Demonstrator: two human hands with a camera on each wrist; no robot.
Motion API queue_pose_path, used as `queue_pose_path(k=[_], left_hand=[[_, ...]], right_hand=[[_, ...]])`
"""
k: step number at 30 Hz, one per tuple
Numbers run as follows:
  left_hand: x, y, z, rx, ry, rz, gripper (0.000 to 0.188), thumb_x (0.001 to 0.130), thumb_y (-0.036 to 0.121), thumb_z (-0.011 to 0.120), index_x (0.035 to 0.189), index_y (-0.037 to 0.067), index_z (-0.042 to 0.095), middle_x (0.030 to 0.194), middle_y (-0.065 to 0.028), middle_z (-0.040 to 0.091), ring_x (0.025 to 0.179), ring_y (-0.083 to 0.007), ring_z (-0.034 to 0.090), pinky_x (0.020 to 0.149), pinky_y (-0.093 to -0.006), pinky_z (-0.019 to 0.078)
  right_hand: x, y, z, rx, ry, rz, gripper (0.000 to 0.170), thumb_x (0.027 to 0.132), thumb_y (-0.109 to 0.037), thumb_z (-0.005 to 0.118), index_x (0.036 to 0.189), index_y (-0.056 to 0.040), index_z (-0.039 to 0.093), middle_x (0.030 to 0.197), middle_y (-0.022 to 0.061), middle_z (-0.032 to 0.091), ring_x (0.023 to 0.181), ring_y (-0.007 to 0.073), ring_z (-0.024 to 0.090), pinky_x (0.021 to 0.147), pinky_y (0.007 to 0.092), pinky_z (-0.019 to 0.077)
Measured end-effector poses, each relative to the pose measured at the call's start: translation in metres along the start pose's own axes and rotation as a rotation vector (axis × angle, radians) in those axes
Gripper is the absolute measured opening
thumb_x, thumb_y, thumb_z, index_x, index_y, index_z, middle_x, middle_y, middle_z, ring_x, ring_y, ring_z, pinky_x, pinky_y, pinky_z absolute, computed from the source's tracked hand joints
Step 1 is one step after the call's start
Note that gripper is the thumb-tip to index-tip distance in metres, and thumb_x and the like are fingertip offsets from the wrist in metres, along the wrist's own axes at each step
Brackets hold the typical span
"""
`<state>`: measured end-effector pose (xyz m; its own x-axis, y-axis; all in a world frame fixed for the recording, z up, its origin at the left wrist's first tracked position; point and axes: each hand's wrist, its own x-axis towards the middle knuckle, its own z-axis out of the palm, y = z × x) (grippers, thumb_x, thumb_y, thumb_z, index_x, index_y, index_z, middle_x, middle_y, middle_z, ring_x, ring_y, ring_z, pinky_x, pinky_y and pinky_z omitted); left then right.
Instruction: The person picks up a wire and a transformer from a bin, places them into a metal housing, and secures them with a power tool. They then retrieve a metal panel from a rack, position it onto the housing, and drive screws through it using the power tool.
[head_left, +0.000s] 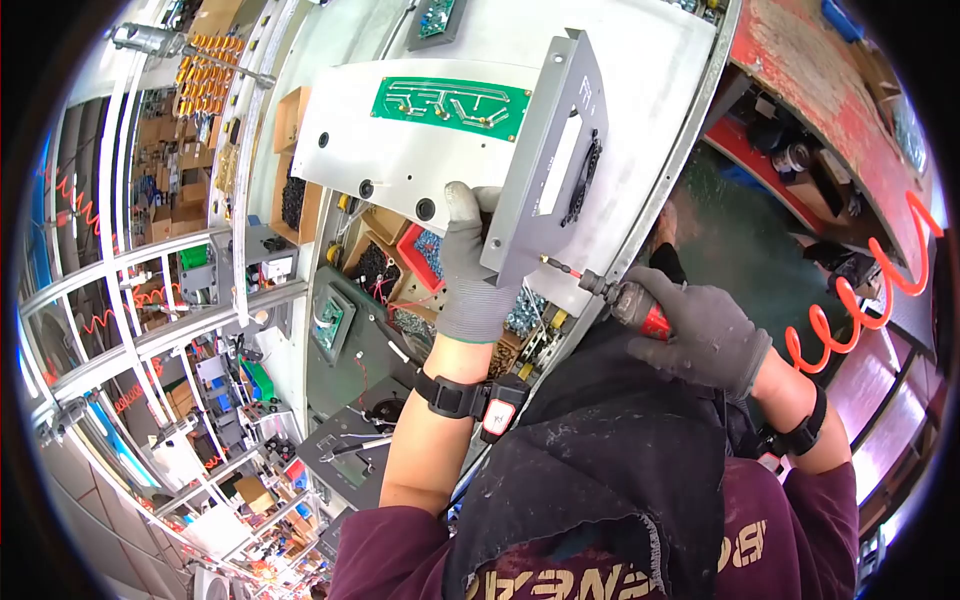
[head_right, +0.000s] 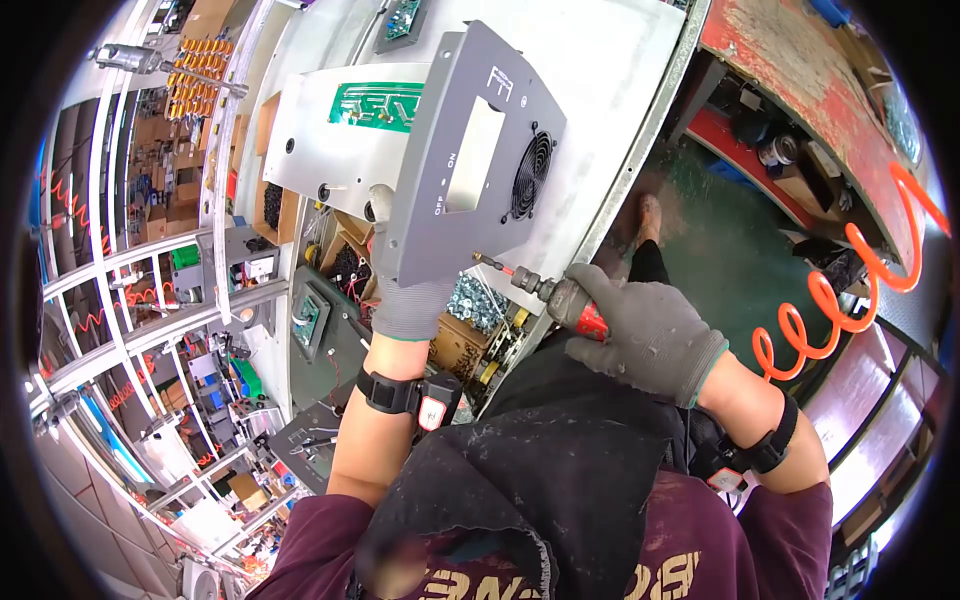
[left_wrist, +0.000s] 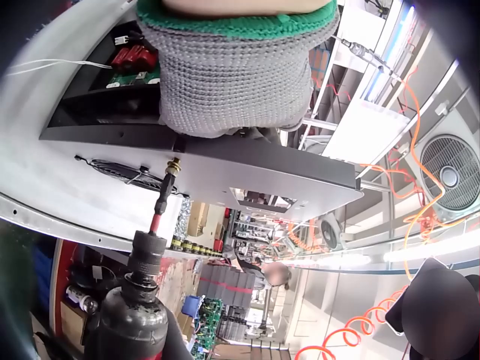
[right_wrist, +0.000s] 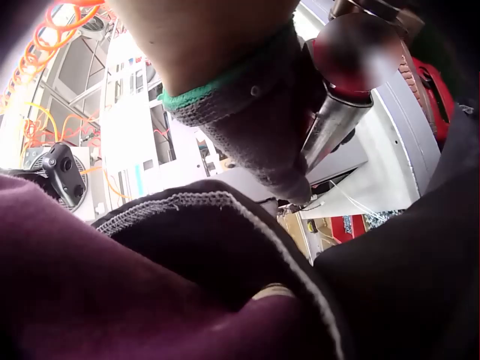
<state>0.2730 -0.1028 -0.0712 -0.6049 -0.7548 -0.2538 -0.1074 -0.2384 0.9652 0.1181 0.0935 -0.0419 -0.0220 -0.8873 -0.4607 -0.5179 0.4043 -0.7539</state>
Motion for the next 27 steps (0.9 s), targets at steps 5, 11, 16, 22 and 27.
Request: queue_pose_path(k=[5,11,16,22,27], left_hand=[[0.000,-0.002,-0.004,-0.425,-0.071,-0.115,0.057,0.099,0.050,0.031,0.101,0.000,0.060,0.086,-0.0069,0.065,0.079,-0.0135,0.062,0.071,-0.0248,0.0510],[-0.047,0.019,-0.033,-0.463,0.152,-0.055,0.031,0.094,-0.002,0.038,0.125,-0.007,0.040,0.118,-0.0203,0.053,0.115,-0.0258,0.054,0.099,-0.0334,0.0471],[-0.099,0.003,-0.033,-0.469,0.128,-0.489,0.035,0.096,0.011,0.046,0.125,-0.007,0.042,0.107,-0.0195,0.059,0.092,-0.0232,0.062,0.074,-0.0275,0.0554],[-0.095,-0.001,-0.001,-0.460,-0.123,-0.519,0.033,0.098,0.016,0.046,0.122,-0.006,0.050,0.094,-0.0119,0.062,0.076,-0.0139,0.061,0.064,-0.0239,0.0515],[-0.077,-0.005,0.012,-0.428,-0.299,-0.559,0.037,0.095,0.021,0.053,0.123,-0.004,0.051,0.092,-0.0103,0.063,0.076,-0.0133,0.061,0.064,-0.0236,0.0530]], right_hand=[[-0.001,0.000,0.001,-0.093,0.080,-0.066,0.071,0.074,-0.037,0.072,0.129,-0.0083,0.037,0.090,0.0209,0.062,0.081,0.0401,0.061,0.070,0.0463,0.0469],[-0.017,0.000,-0.010,-0.073,0.064,-0.077,0.082,0.070,-0.048,0.075,0.132,-0.0118,0.036,0.088,0.0217,0.063,0.081,0.0426,0.061,0.068,0.0473,0.0470],[-0.020,-0.004,-0.005,0.034,-0.035,-0.093,0.078,0.073,-0.050,0.073,0.132,-0.0128,0.036,0.079,0.0219,0.062,0.078,0.0451,0.060,0.066,0.0489,0.0463],[-0.033,-0.006,-0.008,0.030,-0.069,-0.072,0.070,0.078,-0.046,0.069,0.131,-0.0135,0.037,0.074,0.0225,0.061,0.075,0.0444,0.060,0.064,0.0485,0.0459],[-0.048,-0.005,-0.017,0.036,-0.057,0.025,0.069,0.078,-0.047,0.068,0.130,-0.0130,0.039,0.075,0.0224,0.061,0.075,0.0439,0.060,0.064,0.0481,0.0459]])
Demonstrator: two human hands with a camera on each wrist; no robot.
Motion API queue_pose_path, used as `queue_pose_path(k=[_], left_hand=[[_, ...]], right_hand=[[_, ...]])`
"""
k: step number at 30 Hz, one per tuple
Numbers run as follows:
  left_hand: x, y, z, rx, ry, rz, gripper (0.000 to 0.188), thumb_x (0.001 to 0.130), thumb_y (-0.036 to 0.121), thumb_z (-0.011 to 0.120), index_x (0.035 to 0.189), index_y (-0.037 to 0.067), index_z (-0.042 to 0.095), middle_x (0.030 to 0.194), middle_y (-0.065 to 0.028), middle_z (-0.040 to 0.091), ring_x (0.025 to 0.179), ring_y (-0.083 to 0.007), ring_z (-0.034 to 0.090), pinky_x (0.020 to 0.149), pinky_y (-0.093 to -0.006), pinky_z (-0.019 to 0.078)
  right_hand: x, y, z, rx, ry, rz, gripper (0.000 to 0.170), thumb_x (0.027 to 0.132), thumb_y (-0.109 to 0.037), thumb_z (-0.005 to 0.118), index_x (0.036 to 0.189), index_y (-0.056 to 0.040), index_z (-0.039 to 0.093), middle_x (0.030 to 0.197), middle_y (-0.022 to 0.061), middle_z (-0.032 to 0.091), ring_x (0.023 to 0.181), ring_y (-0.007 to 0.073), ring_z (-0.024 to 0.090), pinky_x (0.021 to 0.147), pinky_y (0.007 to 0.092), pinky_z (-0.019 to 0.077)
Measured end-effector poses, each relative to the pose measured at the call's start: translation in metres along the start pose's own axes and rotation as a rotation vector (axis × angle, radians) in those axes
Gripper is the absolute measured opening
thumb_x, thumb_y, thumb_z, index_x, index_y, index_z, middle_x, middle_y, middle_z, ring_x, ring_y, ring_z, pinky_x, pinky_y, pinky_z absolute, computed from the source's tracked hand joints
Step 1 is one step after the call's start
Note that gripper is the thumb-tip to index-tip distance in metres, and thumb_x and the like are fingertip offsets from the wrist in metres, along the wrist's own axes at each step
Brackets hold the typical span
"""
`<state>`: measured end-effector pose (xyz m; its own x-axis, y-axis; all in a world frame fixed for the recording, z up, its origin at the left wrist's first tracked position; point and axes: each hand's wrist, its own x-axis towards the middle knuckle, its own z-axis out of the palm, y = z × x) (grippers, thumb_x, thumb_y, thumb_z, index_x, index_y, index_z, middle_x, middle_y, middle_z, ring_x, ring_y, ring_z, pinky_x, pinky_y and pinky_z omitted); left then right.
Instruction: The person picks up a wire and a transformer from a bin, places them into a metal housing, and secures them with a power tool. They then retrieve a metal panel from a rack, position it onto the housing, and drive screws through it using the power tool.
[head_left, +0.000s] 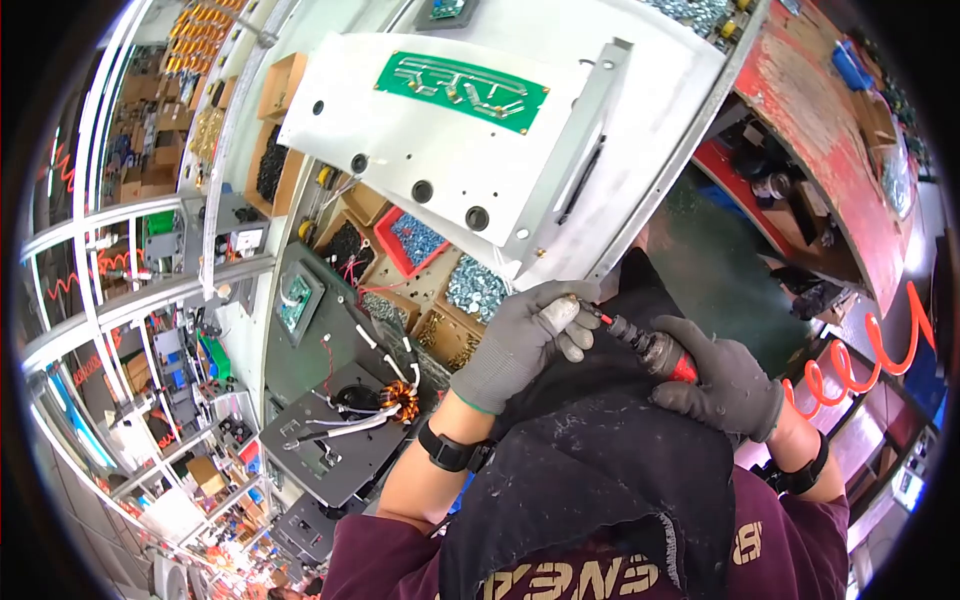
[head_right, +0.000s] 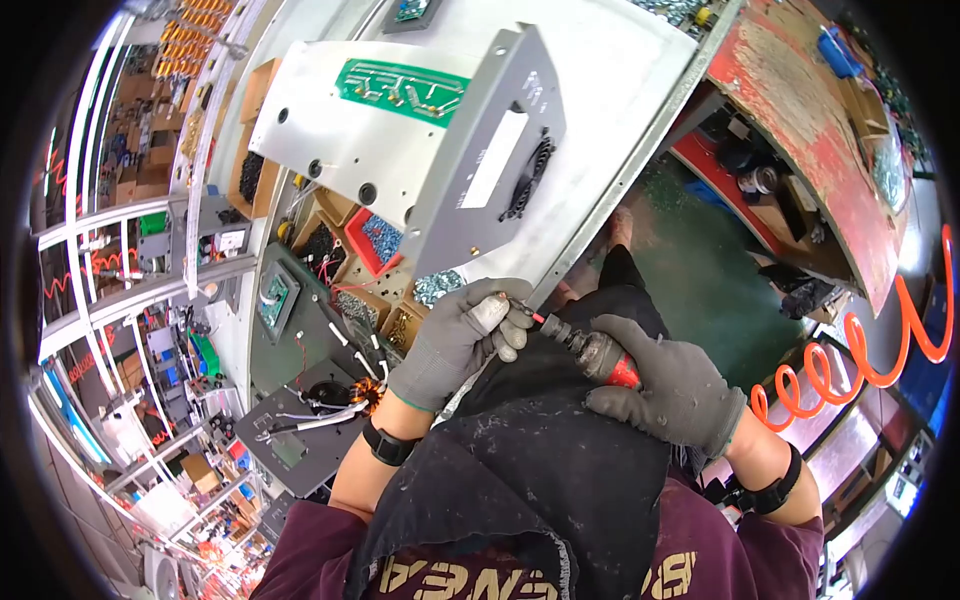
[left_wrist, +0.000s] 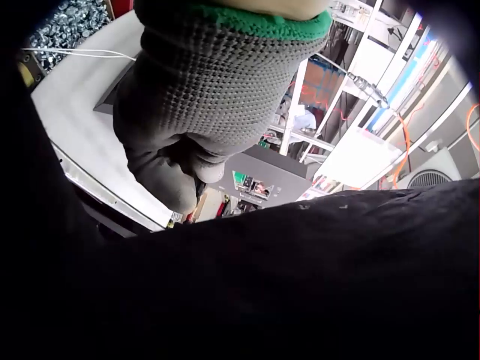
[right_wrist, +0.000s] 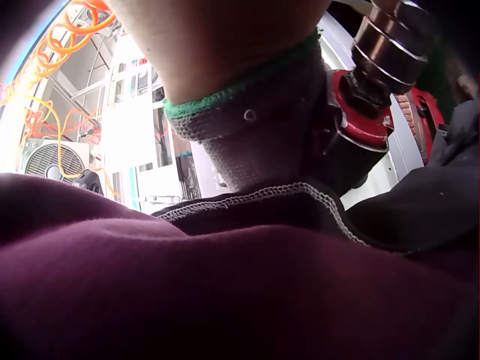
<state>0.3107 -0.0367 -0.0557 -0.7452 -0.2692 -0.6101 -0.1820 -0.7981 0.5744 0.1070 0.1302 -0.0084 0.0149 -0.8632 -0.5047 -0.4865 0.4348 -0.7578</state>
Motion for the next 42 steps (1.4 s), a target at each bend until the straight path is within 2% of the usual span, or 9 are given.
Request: queue_pose_path(k=[13,21,23,25,27,30,32,35,42], left_hand=[[0.057,0.056,0.071,0.655,-0.049,-0.231,0.034,0.097,0.025,0.046,0.107,-0.004,0.060,0.079,-0.0072,0.063,0.060,-0.0076,0.056,0.052,-0.0197,0.0468],[0.034,0.119,0.117,0.633,-0.160,-0.386,0.062,0.096,0.051,0.039,0.118,-0.004,0.056,0.078,-0.0039,0.062,0.061,-0.0059,0.053,0.052,-0.0182,0.0414],[0.009,0.164,0.121,0.710,-0.129,-0.221,0.050,0.093,0.041,0.053,0.108,-0.005,0.062,0.078,-0.0061,0.066,0.060,-0.0068,0.057,0.051,-0.0184,0.0430],[0.007,0.188,0.106,0.739,0.051,0.246,0.044,0.087,0.032,0.059,0.102,-0.009,0.063,0.077,-0.0107,0.066,0.062,-0.0103,0.061,0.053,-0.0216,0.0466],[0.046,0.211,0.098,1.378,0.355,0.463,0.041,0.083,0.027,0.064,0.112,-0.002,0.059,0.101,-0.0137,0.064,0.095,-0.0244,0.063,0.080,-0.0330,0.0492],[0.106,0.215,0.043,1.910,0.164,0.462,0.051,0.081,0.028,0.067,0.125,0.007,0.053,0.122,-0.0106,0.054,0.116,-0.0285,0.051,0.095,-0.0420,0.0409],[0.136,0.202,0.033,2.399,-0.188,0.522,0.078,0.074,0.059,0.064,0.132,0.010,0.047,0.129,-0.0114,0.048,0.127,-0.0296,0.040,0.104,-0.0471,0.0322],[0.165,0.189,0.044,2.564,-0.444,0.357,0.092,0.064,0.071,0.062,0.132,0.012,0.045,0.124,-0.0099,0.048,0.127,-0.0266,0.038,0.106,-0.0493,0.0272],[0.173,0.180,0.036,2.290,-0.416,0.574,0.084,0.061,0.071,0.063,0.116,0.008,0.056,0.104,-0.0070,0.051,0.105,-0.0249,0.049,0.097,-0.0459,0.0337]], right_hand=[[-0.018,0.029,-0.081,-0.375,0.123,-0.060,0.062,0.078,-0.045,0.068,0.125,-0.0126,0.047,0.086,0.0157,0.063,0.072,0.0374,0.061,0.061,0.0428,0.0482],[0.024,0.058,-0.133,0.114,0.106,-0.101,0.073,0.070,-0.046,0.076,0.125,-0.0097,0.044,0.086,0.0209,0.061,0.079,0.0427,0.060,0.066,0.0463,0.0467],[0.044,0.063,-0.132,0.085,0.145,-0.119,0.077,0.068,-0.047,0.077,0.127,-0.0097,0.043,0.088,0.0229,0.061,0.082,0.0434,0.060,0.069,0.0466,0.0467],[0.061,0.066,-0.129,0.096,0.128,-0.085,0.085,0.064,-0.047,0.079,0.129,-0.0088,0.042,0.095,0.0276,0.058,0.089,0.0453,0.058,0.077,0.0470,0.0460],[0.070,0.061,-0.127,0.094,0.118,-0.065,0.083,0.065,-0.046,0.078,0.130,-0.0084,0.042,0.094,0.0274,0.059,0.089,0.0451,0.058,0.079,0.0464,0.0461],[0.079,0.057,-0.126,0.094,0.107,-0.030,0.080,0.066,-0.045,0.077,0.129,-0.0077,0.043,0.091,0.0264,0.060,0.088,0.0449,0.058,0.081,0.0455,0.0460],[0.080,0.056,-0.126,0.102,0.104,-0.015,0.079,0.067,-0.044,0.076,0.128,-0.0076,0.043,0.089,0.0257,0.060,0.088,0.0449,0.058,0.082,0.0452,0.0459],[0.077,0.054,-0.125,0.109,0.107,-0.007,0.078,0.066,-0.045,0.076,0.127,-0.0077,0.044,0.085,0.0236,0.061,0.086,0.0441,0.058,0.083,0.0452,0.0452],[0.071,0.055,-0.122,0.100,0.128,0.016,0.077,0.067,-0.045,0.074,0.127,-0.0064,0.043,0.084,0.0242,0.062,0.085,0.0426,0.060,0.079,0.0456,0.0455]])
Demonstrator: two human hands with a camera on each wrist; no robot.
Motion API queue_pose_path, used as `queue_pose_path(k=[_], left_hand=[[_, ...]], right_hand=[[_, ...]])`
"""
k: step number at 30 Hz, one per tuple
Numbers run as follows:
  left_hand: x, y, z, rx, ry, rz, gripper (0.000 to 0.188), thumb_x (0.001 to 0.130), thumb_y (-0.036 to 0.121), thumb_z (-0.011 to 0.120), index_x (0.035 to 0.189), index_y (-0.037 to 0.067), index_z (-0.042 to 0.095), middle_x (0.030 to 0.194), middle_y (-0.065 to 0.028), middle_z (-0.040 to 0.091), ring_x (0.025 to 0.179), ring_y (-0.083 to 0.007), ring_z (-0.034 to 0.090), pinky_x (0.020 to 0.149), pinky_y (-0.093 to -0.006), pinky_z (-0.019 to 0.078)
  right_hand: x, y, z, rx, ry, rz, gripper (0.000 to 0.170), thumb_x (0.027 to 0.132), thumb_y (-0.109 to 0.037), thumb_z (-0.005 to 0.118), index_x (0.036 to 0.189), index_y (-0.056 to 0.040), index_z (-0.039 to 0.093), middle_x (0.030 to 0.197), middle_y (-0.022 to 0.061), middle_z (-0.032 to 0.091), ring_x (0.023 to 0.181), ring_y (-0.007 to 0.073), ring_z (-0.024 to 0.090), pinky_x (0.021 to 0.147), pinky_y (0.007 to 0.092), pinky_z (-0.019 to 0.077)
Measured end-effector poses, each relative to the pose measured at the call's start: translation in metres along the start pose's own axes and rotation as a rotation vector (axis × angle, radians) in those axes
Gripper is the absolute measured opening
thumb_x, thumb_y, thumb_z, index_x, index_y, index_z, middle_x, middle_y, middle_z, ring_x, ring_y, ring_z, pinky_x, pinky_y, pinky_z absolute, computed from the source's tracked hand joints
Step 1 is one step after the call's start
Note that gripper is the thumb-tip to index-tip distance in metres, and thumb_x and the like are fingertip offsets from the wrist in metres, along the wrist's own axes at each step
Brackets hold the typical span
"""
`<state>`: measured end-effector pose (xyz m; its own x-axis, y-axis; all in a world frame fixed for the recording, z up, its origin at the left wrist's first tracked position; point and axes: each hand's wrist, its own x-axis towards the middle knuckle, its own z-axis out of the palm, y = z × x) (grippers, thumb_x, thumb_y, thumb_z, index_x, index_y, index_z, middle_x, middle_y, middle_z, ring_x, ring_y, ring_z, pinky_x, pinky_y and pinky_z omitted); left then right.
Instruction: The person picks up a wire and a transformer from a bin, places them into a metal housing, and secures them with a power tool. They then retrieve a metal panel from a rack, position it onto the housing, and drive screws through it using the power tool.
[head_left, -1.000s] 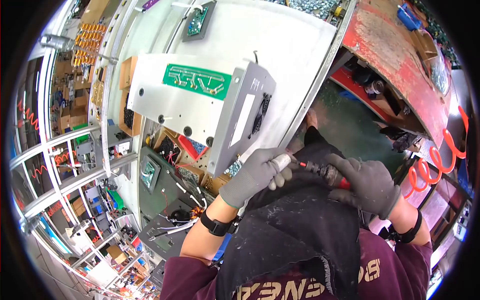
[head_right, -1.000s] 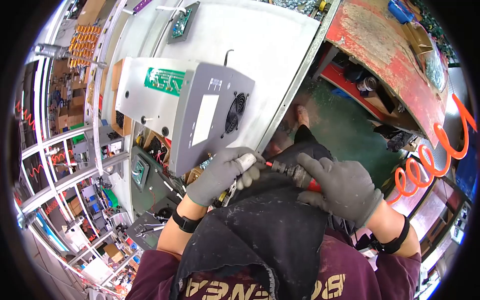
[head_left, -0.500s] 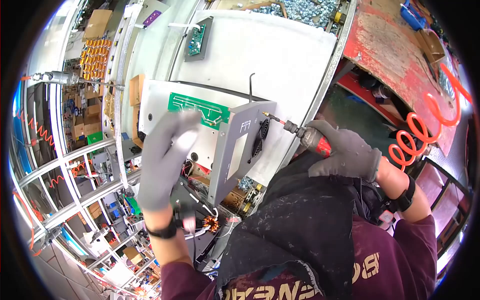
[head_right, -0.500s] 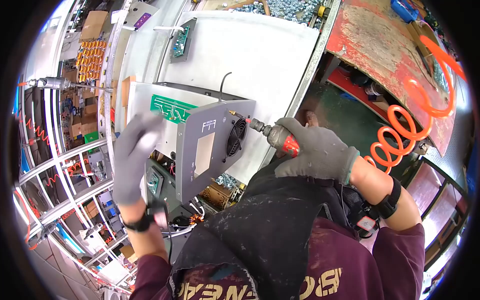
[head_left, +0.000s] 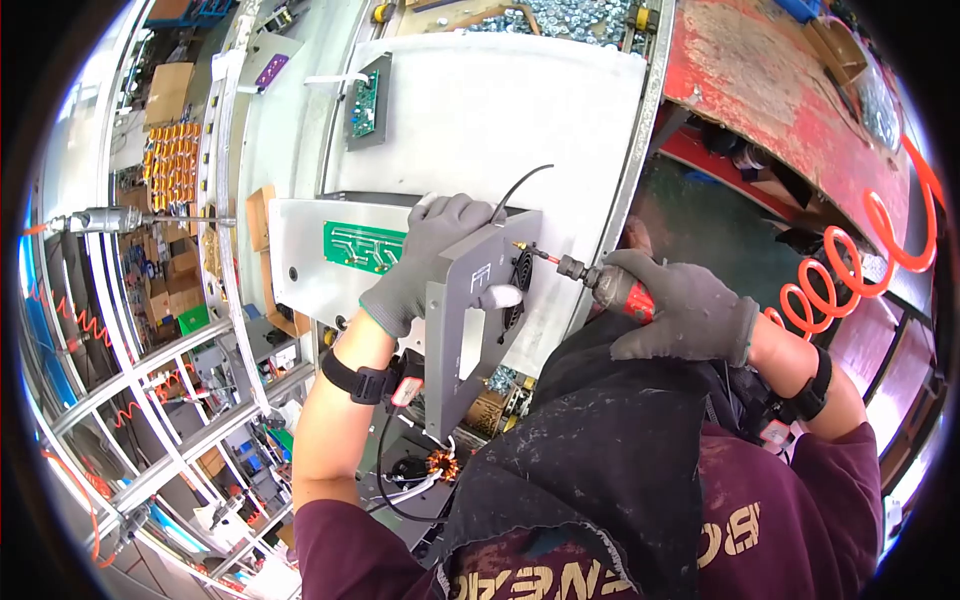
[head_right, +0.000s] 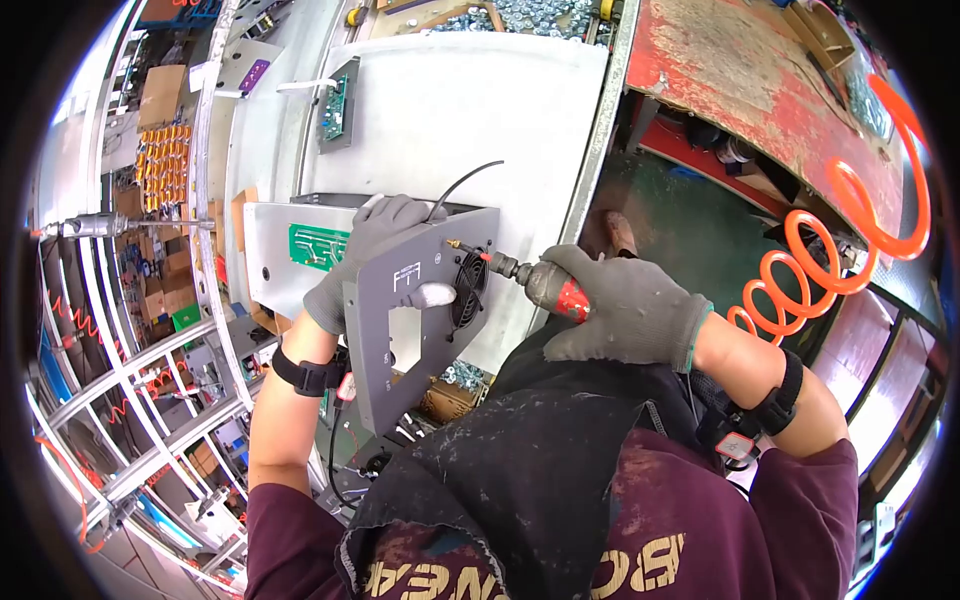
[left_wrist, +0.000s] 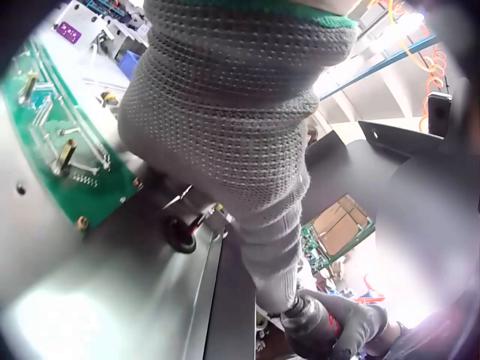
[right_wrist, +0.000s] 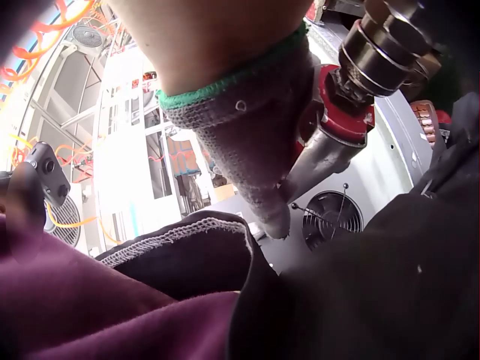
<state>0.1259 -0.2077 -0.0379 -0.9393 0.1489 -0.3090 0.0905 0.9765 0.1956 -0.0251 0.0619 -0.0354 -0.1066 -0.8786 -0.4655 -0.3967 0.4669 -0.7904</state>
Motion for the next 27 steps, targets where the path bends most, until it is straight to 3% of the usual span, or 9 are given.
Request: queue_pose_path(k=[2,8,14,16,17,21,27], left_hand=[[0.000,0.006,-0.005,0.001,0.095,0.000,0.076,0.064,0.067,0.063,0.109,0.006,0.059,0.096,-0.0067,0.051,0.096,-0.0254,0.051,0.090,-0.0452,0.0358],[0.001,0.004,-0.001,0.058,0.184,0.059,0.075,0.065,0.065,0.063,0.106,0.003,0.059,0.091,-0.0079,0.050,0.089,-0.0253,0.050,0.086,-0.0423,0.0371],[0.003,0.005,-0.006,-0.002,0.164,0.083,0.072,0.066,0.063,0.063,0.108,0.004,0.059,0.092,-0.0073,0.050,0.090,-0.0240,0.050,0.084,-0.0409,0.0367],[0.003,0.005,-0.006,-0.008,0.169,0.081,0.072,0.066,0.062,0.063,0.109,0.005,0.059,0.092,-0.0069,0.050,0.090,-0.0235,0.049,0.084,-0.0409,0.0366],[0.003,0.005,-0.006,-0.016,0.174,0.085,0.071,0.066,0.061,0.064,0.110,0.005,0.059,0.092,-0.0064,0.051,0.091,-0.0229,0.049,0.085,-0.0408,0.0364],[0.003,0.006,-0.005,-0.016,0.184,0.077,0.072,0.066,0.061,0.065,0.114,0.007,0.059,0.097,-0.0048,0.053,0.094,-0.0220,0.050,0.087,-0.0411,0.0354],[0.003,0.003,-0.002,-0.011,0.090,0.012,0.075,0.066,0.063,0.064,0.118,0.009,0.058,0.103,-0.0047,0.055,0.101,-0.0221,0.050,0.094,-0.0442,0.0330]], right_hand=[[0.001,0.002,0.000,0.002,0.004,-0.021,0.077,0.068,-0.045,0.074,0.127,-0.0062,0.043,0.084,0.0242,0.062,0.084,0.0426,0.060,0.078,0.0455,0.0459],[0.006,-0.001,0.002,0.016,0.000,-0.044,0.081,0.066,-0.042,0.077,0.129,-0.0070,0.041,0.088,0.0252,0.062,0.086,0.0442,0.060,0.074,0.0463,0.0462],[0.010,-0.004,-0.007,-0.159,0.010,-0.050,0.080,0.067,-0.042,0.075,0.130,-0.0067,0.041,0.089,0.0242,0.062,0.085,0.0431,0.060,0.073,0.0465,0.0464],[0.013,-0.002,-0.010,-0.293,0.090,-0.103,0.076,0.071,-0.043,0.072,0.129,-0.0037,0.042,0.084,0.0218,0.062,0.080,0.0391,0.061,0.079,0.0434,0.0459],[0.013,-0.004,-0.013,-0.362,0.109,-0.141,0.074,0.072,-0.040,0.072,0.130,-0.0043,0.042,0.085,0.0216,0.062,0.080,0.0379,0.062,0.069,0.0441,0.0475],[0.016,-0.019,-0.021,-0.324,0.034,-0.098,0.070,0.074,-0.037,0.072,0.128,-0.0044,0.042,0.086,0.0208,0.063,0.080,0.0377,0.062,0.070,0.0448,0.0473],[0.020,-0.020,-0.017,-0.370,0.093,-0.136,0.060,0.077,-0.031,0.069,0.125,-0.0043,0.043,0.087,0.0196,0.063,0.079,0.0373,0.063,0.069,0.0453,0.0479]])
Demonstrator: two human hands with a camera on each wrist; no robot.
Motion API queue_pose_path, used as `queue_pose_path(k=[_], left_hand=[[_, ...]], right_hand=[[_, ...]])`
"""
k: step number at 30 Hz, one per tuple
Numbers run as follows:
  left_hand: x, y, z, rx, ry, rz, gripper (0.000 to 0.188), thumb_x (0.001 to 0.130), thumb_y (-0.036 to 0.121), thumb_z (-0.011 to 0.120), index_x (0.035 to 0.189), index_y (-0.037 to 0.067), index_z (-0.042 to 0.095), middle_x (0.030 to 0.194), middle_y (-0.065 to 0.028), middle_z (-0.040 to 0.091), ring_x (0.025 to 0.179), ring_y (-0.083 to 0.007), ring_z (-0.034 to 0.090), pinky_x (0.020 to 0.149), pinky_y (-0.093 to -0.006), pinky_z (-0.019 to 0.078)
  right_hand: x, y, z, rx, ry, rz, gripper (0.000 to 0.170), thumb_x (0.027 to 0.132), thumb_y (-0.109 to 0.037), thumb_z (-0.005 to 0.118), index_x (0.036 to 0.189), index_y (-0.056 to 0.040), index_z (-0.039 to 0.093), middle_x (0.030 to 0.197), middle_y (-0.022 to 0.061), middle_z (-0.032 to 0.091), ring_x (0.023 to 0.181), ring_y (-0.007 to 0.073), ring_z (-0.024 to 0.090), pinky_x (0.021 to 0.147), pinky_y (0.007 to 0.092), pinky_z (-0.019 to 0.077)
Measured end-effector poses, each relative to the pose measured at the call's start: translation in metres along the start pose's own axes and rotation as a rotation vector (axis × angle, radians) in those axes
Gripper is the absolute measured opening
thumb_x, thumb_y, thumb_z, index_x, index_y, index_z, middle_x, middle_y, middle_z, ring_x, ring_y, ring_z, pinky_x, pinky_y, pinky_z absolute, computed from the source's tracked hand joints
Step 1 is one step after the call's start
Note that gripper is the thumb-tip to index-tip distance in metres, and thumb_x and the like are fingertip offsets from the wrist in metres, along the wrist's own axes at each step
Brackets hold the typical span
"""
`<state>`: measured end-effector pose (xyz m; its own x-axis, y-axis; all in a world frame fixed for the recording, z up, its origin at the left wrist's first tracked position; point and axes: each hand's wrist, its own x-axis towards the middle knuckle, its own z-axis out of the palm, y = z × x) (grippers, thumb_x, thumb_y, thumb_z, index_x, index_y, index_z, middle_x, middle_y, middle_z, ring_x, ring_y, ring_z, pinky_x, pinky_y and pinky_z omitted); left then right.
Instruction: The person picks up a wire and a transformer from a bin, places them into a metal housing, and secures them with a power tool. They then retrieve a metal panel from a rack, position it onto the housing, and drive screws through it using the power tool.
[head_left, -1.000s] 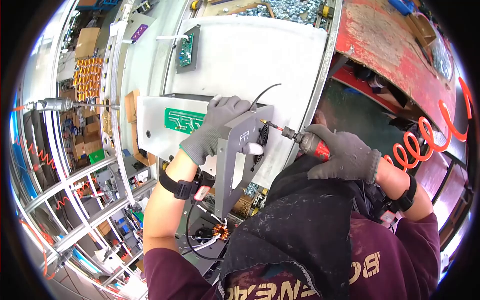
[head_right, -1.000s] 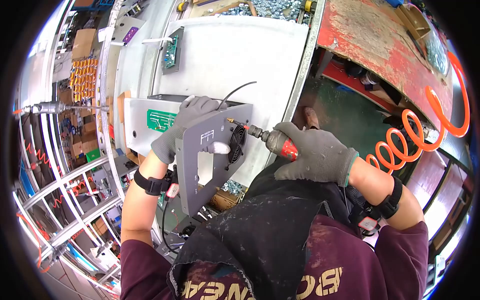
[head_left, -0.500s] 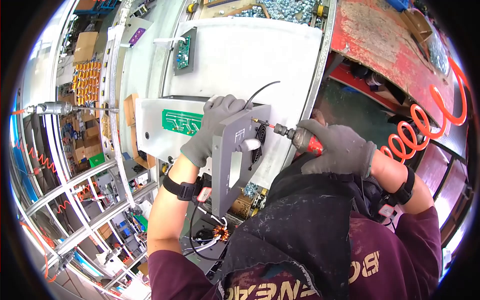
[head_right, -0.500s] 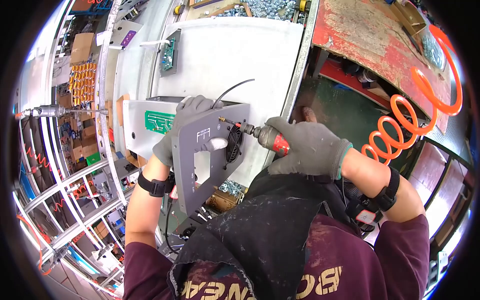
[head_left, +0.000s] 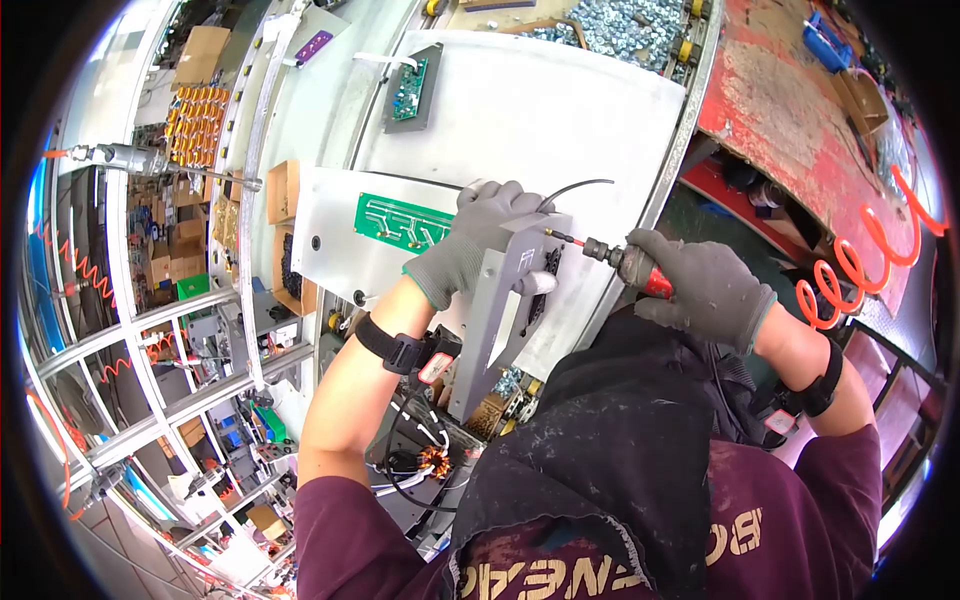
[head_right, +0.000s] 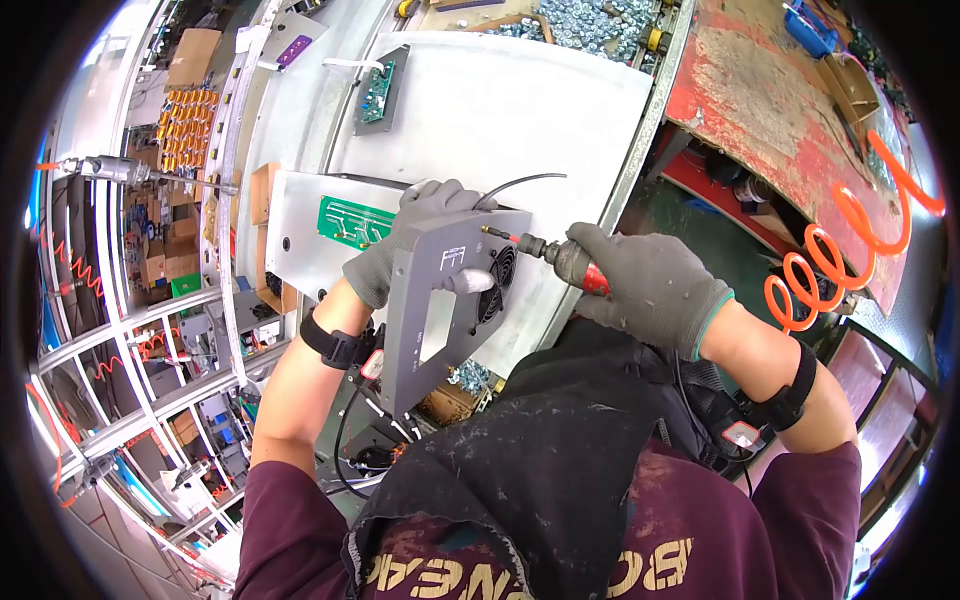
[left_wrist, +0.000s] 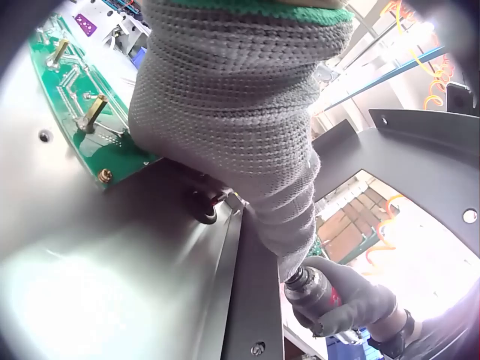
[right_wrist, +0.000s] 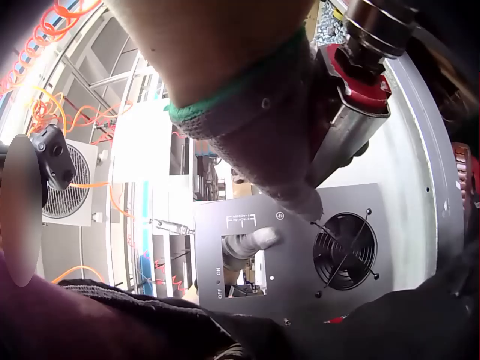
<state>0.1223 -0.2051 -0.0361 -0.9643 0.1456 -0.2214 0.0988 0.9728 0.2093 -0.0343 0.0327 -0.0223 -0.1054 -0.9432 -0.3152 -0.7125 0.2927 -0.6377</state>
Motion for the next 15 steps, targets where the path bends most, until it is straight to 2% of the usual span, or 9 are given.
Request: queue_pose_path(k=[5,7,9,11,12,13,14,15], left_hand=[[0.001,0.001,-0.005,0.005,0.003,-0.001,0.075,0.065,0.063,0.064,0.118,0.010,0.058,0.104,-0.0043,0.055,0.101,-0.0220,0.050,0.094,-0.0448,0.0329],[0.001,0.004,-0.009,-0.024,-0.055,-0.028,0.077,0.065,0.062,0.066,0.121,0.010,0.056,0.107,-0.0049,0.055,0.104,-0.0229,0.050,0.095,-0.0445,0.0324],[-0.002,-0.001,-0.009,-0.068,-0.016,-0.003,0.077,0.064,0.060,0.069,0.121,0.009,0.055,0.108,-0.0056,0.055,0.106,-0.0242,0.049,0.096,-0.0442,0.0318],[-0.007,-0.006,-0.011,-0.113,0.030,0.000,0.078,0.064,0.058,0.071,0.122,0.008,0.054,0.109,-0.0062,0.055,0.109,-0.0254,0.049,0.097,-0.0439,0.0312],[-0.007,-0.010,-0.013,-0.319,0.025,-0.040,0.074,0.062,0.051,0.076,0.121,0.012,0.055,0.110,-0.0078,0.055,0.108,-0.0282,0.050,0.097,-0.0440,0.0342],[-0.009,-0.013,-0.015,-0.526,0.026,-0.079,0.072,0.059,0.044,0.081,0.121,0.015,0.056,0.111,-0.0094,0.056,0.108,-0.0310,0.052,0.097,-0.0441,0.0372],[-0.010,-0.013,-0.017,-0.602,0.058,-0.093,0.073,0.054,0.037,0.086,0.117,0.013,0.058,0.114,-0.0119,0.056,0.104,-0.0315,0.054,0.093,-0.0373,0.0416],[-0.010,-0.013,-0.017,-0.603,0.089,-0.127,0.073,0.054,0.037,0.086,0.117,0.013,0.058,0.114,-0.0119,0.056,0.104,-0.0315,0.054,0.093,-0.0373,0.0416]], right_hand=[[0.002,0.000,-0.001,-0.083,0.008,0.003,0.066,0.076,-0.033,0.070,0.128,-0.0053,0.041,0.091,0.0198,0.063,0.081,0.0368,0.063,0.068,0.0451,0.0479],[-0.002,0.000,-0.006,-0.064,-0.012,0.005,0.069,0.075,-0.035,0.071,0.129,-0.0053,0.040,0.093,0.0204,0.063,0.083,0.0373,0.062,0.069,0.0448,0.0482],[-0.005,0.010,-0.012,-0.067,-0.037,-0.009,0.072,0.073,-0.036,0.072,0.130,-0.0053,0.040,0.095,0.0210,0.063,0.085,0.0379,0.062,0.070,0.0446,0.0485],[-0.008,0.041,-0.013,-0.031,0.018,0.037,0.073,0.072,-0.038,0.073,0.130,-0.0081,0.041,0.098,0.0212,0.063,0.089,0.0388,0.061,0.073,0.0437,0.0491],[-0.006,0.052,-0.024,-0.011,-0.004,0.147,0.064,0.074,-0.036,0.070,0.127,-0.0116,0.044,0.100,0.0202,0.063,0.093,0.0396,0.061,0.078,0.0435,0.0485],[-0.007,0.078,-0.024,-0.053,0.062,0.186,0.056,0.077,-0.034,0.068,0.124,-0.0140,0.047,0.102,0.0197,0.063,0.093,0.0400,0.060,0.081,0.0446,0.0474],[-0.006,0.100,-0.029,-0.061,0.086,0.290,0.054,0.076,-0.034,0.068,0.122,-0.0132,0.049,0.100,0.0201,0.063,0.093,0.0402,0.060,0.081,0.0450,0.0472],[-0.004,0.131,-0.031,-0.006,0.130,0.335,0.053,0.075,-0.035,0.069,0.119,-0.0132,0.050,0.100,0.0201,0.063,0.093,0.0398,0.060,0.080,0.0447,0.0473]])
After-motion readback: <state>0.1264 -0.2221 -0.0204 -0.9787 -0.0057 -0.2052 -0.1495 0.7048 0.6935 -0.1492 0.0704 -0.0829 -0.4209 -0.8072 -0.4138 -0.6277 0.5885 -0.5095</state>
